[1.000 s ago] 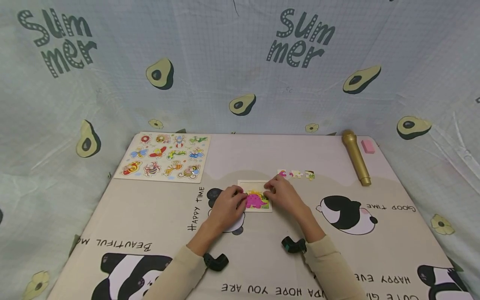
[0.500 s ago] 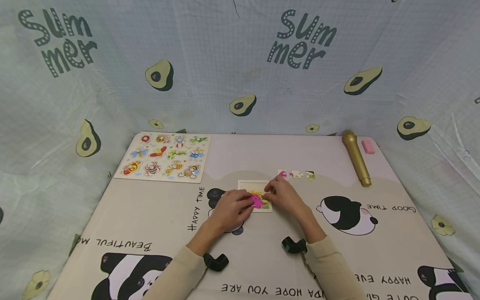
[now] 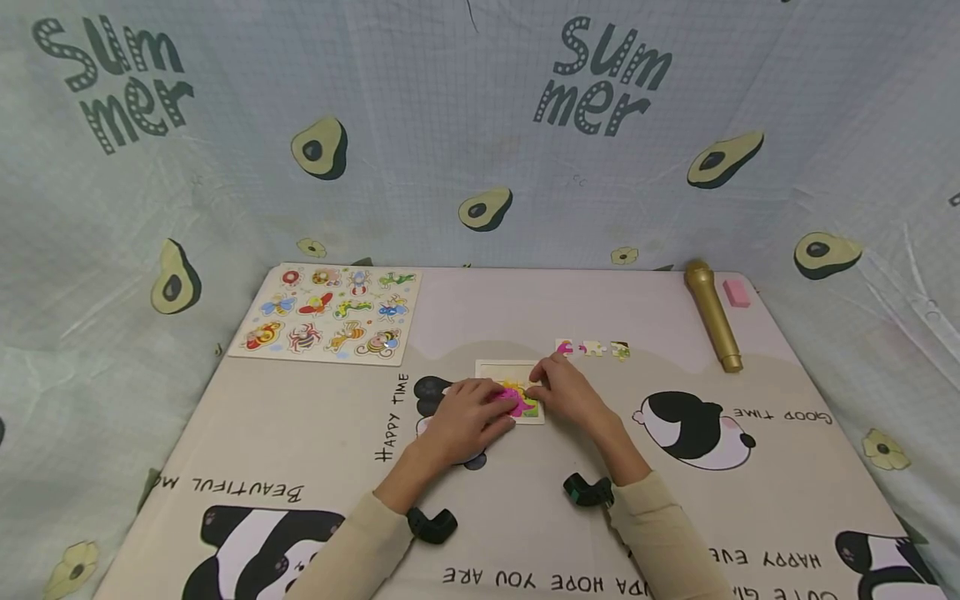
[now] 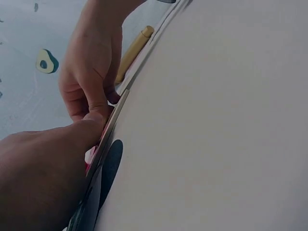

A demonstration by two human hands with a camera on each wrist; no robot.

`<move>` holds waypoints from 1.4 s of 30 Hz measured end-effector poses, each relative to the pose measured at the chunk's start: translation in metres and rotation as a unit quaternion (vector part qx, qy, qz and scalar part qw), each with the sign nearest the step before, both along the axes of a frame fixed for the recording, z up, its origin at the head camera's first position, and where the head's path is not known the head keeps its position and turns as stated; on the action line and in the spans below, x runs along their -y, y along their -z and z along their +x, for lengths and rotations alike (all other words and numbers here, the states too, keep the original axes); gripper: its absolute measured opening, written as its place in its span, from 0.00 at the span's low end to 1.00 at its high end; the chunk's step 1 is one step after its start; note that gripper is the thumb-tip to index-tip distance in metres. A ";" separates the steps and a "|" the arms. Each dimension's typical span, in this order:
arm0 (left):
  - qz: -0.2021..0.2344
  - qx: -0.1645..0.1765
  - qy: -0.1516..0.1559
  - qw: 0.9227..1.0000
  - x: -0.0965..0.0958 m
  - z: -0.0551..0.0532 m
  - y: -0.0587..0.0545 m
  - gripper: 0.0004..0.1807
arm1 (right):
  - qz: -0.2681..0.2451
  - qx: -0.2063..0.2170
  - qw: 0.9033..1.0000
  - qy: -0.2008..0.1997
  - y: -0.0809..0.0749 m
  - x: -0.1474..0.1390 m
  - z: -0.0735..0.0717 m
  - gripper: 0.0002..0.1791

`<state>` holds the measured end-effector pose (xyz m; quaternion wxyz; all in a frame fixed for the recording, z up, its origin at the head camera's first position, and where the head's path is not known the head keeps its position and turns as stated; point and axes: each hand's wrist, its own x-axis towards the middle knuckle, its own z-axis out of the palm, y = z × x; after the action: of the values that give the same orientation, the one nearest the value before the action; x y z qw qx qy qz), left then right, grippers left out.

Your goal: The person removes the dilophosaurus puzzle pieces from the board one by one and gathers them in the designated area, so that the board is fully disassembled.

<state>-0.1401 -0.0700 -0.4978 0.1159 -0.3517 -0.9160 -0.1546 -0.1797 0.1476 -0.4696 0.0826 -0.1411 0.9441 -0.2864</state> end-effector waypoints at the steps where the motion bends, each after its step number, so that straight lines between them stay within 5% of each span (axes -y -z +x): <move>1: -0.011 0.005 0.000 1.000 0.000 0.000 0.000 0.20 | -0.001 -0.001 1.000 -0.001 0.000 0.000 0.000 0.11; 28: -0.054 0.033 -0.012 0.998 -0.003 0.004 -0.002 0.24 | -0.053 0.022 0.998 0.001 -0.002 -0.003 0.000 0.08; 42: -0.031 0.003 0.008 0.999 -0.003 0.004 0.000 0.20 | -0.080 0.039 0.996 -0.016 -0.001 -0.012 -0.004 0.08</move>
<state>-0.1358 -0.0666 -0.4981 0.1010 -0.3623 -0.9177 -0.1281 -0.1832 0.1599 -0.4681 0.1128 -0.1510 0.9119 -0.3645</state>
